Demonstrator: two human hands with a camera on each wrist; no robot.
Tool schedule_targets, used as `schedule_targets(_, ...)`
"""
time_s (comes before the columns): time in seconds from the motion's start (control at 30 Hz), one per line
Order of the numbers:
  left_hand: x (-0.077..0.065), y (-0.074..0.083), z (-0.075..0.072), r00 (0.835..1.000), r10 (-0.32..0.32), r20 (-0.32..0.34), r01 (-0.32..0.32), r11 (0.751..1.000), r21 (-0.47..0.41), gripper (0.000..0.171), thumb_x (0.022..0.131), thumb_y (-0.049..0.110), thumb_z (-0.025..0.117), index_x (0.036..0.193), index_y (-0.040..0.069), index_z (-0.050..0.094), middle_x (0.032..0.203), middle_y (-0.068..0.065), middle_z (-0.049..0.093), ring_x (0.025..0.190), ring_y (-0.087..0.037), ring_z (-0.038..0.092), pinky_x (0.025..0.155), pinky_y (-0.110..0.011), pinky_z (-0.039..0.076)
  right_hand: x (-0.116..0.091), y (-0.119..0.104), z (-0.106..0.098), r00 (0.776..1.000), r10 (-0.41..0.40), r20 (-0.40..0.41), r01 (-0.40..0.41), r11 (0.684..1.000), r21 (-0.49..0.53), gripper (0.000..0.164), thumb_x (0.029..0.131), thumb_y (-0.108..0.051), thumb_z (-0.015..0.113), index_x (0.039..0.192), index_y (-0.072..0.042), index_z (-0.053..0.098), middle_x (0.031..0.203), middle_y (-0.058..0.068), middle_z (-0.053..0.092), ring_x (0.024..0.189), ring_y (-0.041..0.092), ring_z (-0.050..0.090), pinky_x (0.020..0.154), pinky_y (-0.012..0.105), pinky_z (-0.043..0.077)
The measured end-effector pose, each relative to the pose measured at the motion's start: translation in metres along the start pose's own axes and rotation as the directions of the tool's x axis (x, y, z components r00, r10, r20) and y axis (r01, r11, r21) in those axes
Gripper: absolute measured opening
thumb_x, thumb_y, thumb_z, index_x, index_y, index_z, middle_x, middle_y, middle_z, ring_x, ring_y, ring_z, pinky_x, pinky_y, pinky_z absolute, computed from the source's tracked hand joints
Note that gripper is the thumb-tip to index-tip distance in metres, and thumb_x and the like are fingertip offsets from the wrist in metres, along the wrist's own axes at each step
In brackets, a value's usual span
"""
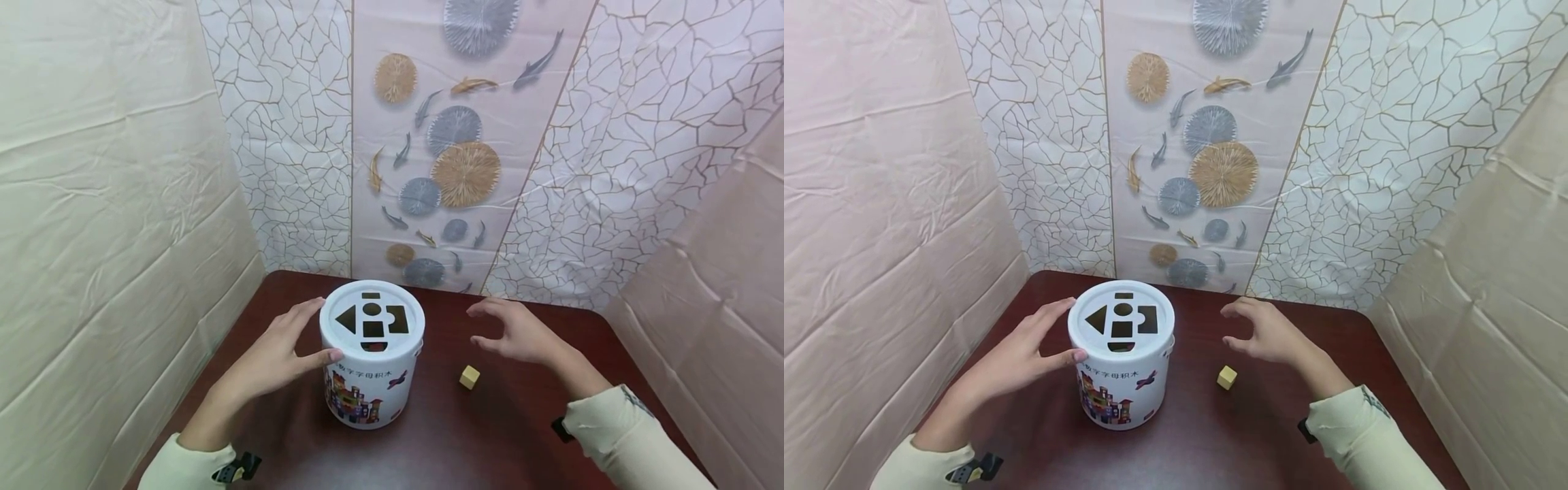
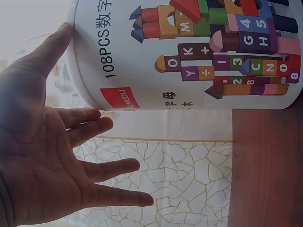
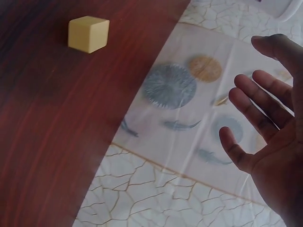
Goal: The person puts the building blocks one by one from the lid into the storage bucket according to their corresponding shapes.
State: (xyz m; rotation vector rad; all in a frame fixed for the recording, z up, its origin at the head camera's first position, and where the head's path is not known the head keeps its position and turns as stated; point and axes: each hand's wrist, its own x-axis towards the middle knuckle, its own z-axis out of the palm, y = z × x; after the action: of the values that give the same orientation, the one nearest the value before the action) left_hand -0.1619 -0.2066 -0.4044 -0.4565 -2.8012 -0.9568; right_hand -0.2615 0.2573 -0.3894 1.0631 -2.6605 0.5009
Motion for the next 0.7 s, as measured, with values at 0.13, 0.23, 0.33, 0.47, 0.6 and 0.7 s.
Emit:
schedule_targets(0.13,0.0,-0.001,0.001,1.0,-0.003,0.003,0.003,1.0,-0.001,0.108,0.092,0.077,0.075,0.174,0.021,0.035,0.178,-0.009,0.039,0.162,-0.048,0.037,0.122,-0.08,0.037,-0.006,0.007,0.003,1.0,0.014,-0.004,-0.014,1.0,0.0,0.041,0.089,-0.02,0.092,0.126,-0.012,0.078,0.122,0.0,0.079,0.119,0.024,0.076,0.103,0.049,0.061)
schedule_targets(0.23,0.0,-0.001,0.0,1.0,-0.008,0.003,0.008,1.0,-0.002,0.108,0.091,0.077,0.075,0.174,0.021,0.034,0.179,-0.009,0.039,0.162,-0.048,0.037,0.122,-0.08,0.037,-0.01,0.011,0.006,1.0,0.025,-0.001,-0.025,1.0,0.013,0.039,0.089,-0.019,0.092,0.125,-0.011,0.078,0.12,-0.001,0.078,0.116,0.026,0.076,0.1,0.049,0.062)
schedule_targets(0.33,0.001,-0.001,0.0,1.0,-0.006,0.002,0.006,1.0,-0.003,0.109,0.091,0.077,0.076,0.174,0.02,0.034,0.179,-0.009,0.039,0.163,-0.047,0.036,0.123,-0.079,0.036,-0.015,0.015,0.009,0.999,0.036,0.011,-0.037,0.999,0.009,0.038,0.089,-0.019,0.091,0.124,-0.011,0.078,0.12,-0.001,0.078,0.115,0.027,0.076,0.099,0.049,0.062)
schedule_targets(0.47,0.001,-0.001,0.0,1.0,-0.004,0.001,0.004,1.0,-0.009,0.109,0.091,0.077,0.076,0.174,0.019,0.035,0.178,-0.009,0.039,0.162,-0.047,0.037,0.123,-0.079,0.037,-0.022,0.024,0.017,0.999,0.049,0.023,-0.049,0.999,0.0,0.038,0.089,-0.02,0.092,0.124,-0.01,0.078,0.119,0.001,0.078,0.113,0.027,0.076,0.099,0.049,0.062)
schedule_targets(0.6,0.001,-0.001,0.0,1.0,-0.007,0.004,0.007,1.0,-0.013,0.11,0.091,0.077,0.076,0.174,0.019,0.035,0.178,-0.009,0.039,0.162,-0.048,0.037,0.123,-0.079,0.037,-0.03,0.032,0.026,0.997,0.068,0.04,-0.069,0.998,0.009,0.039,0.089,-0.019,0.092,0.124,-0.01,0.078,0.12,0.003,0.077,0.114,0.029,0.076,0.099,0.051,0.062)
schedule_targets(0.7,0.002,-0.001,0.0,1.0,-0.006,0.004,0.006,1.0,-0.009,0.109,0.091,0.077,0.076,0.174,0.02,0.034,0.179,-0.009,0.039,0.162,-0.047,0.036,0.123,-0.079,0.037,-0.035,0.036,0.033,0.994,0.087,0.065,-0.087,0.996,0.0,0.04,0.09,-0.022,0.092,0.125,-0.01,0.079,0.123,0.003,0.076,0.117,0.029,0.075,0.1,0.052,0.062)
